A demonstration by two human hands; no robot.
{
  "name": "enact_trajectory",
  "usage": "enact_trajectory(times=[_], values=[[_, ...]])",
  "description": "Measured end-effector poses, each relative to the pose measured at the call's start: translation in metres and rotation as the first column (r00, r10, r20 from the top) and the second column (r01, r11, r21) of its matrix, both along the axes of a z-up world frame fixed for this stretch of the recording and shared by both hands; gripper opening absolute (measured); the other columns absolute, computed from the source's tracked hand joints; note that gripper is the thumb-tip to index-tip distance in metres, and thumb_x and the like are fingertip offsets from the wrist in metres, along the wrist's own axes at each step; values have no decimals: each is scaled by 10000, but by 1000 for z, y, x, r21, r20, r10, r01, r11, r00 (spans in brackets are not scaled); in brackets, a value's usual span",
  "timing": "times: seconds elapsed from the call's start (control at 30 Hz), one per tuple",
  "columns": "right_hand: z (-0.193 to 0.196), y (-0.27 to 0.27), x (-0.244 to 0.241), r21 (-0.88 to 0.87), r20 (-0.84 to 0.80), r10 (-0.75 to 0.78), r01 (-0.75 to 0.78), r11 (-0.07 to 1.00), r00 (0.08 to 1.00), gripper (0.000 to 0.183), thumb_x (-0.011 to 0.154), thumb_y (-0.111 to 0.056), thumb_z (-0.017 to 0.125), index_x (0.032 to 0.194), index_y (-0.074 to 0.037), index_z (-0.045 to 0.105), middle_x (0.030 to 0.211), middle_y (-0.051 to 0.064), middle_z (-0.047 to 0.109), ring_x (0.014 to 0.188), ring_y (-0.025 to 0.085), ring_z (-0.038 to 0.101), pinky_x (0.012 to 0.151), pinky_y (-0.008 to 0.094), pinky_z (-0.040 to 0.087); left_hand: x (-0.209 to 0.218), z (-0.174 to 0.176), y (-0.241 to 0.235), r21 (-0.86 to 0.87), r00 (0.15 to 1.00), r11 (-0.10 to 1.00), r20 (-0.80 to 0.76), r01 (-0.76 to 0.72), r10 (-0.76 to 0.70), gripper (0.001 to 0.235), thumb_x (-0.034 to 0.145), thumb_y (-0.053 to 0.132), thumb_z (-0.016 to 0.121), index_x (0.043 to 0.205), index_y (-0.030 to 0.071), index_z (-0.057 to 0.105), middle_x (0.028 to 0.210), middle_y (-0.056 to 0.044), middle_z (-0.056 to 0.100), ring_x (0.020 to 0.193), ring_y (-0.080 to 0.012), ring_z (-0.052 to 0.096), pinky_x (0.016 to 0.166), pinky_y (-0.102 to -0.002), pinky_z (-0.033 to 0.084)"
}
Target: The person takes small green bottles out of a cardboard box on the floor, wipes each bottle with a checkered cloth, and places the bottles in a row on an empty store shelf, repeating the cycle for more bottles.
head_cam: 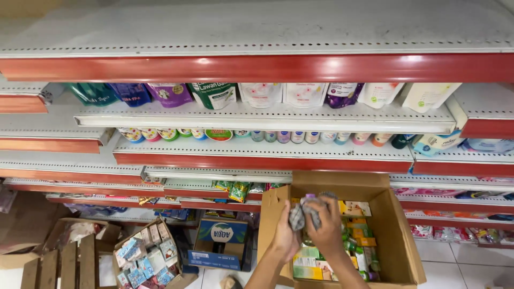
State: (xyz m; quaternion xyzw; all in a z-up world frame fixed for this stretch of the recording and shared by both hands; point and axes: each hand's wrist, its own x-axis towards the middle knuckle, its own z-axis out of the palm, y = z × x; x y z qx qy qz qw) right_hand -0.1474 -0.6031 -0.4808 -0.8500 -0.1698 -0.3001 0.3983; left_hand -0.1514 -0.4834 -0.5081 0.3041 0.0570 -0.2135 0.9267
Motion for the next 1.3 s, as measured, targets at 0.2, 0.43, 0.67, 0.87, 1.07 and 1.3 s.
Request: enact_trajectory(times=[0.2, 0.43, 0.67, 0.87, 1.07, 1.3], values=[[51, 40, 29, 233, -34, -6, 14, 972, 999, 275, 845, 80, 672, 1096, -18, 616, 1065, 159, 608, 994, 336, 652, 868, 403, 529, 10, 14, 25, 82, 988, 991, 122, -109, 98, 705, 998, 576, 364, 1542, 132, 413, 1608, -50, 428, 1510, -232, 328, 1228, -403, 222], [55, 68, -10, -26, 20, 84, -83, 996, 996, 307, 692, 1, 748, 980, -41, 653, 962, 122, 622, 906, 317, 635, 804, 423, 513, 26, 72, 74, -212, 973, 977, 229, 21, 29, 868, 923, 692, 460, 1476, 24, 471, 1504, -130, 549, 1406, -267, 497, 1178, -374, 371], [25, 17, -11, -170, -213, 412, -449, 877, 886, 319, 585, -33, 823, 857, -50, 657, 863, 107, 600, 833, 298, 613, 727, 431, 511, 65, -36, 59, 221, 995, 975, 90, 28, -49, 441, 972, 310, 723, 1309, 90, 542, 1156, -28, 609, 1099, -194, 590, 945, -377, 495], [13, -9, 19, 322, -269, 195, -103, 941, 943, 252, 668, 5, 729, 913, -36, 683, 937, 92, 697, 763, 206, 725, 639, 320, 607, 68, 1, 54, -140, 999, 990, -47, -7, 1, 497, 1041, 449, 518, 1366, 85, 611, 1050, -75, 639, 915, -214, 647, 790, -396, 565], [38, 26, 25, -5, 30, 211, -211, 978, 977, 327, 699, -55, 806, 997, -30, 673, 1008, 130, 651, 927, 254, 676, 785, 353, 552, 49, 17, 33, -244, 990, 960, 30, 140, -137, 660, 1042, 623, 369, 1536, 217, 529, 1423, -97, 600, 1210, -235, 617, 1010, -381, 523], [64, 35, 55, 381, -128, 109, -53, 923, 986, 195, 862, 3, 727, 1042, -21, 656, 1012, 99, 693, 936, 209, 707, 828, 336, 554, 30, 19, 9, -309, 989, 948, -90, 83, -116, 643, 979, 598, 350, 1418, 173, 547, 1374, -109, 629, 1252, -293, 627, 1044, -500, 517]])
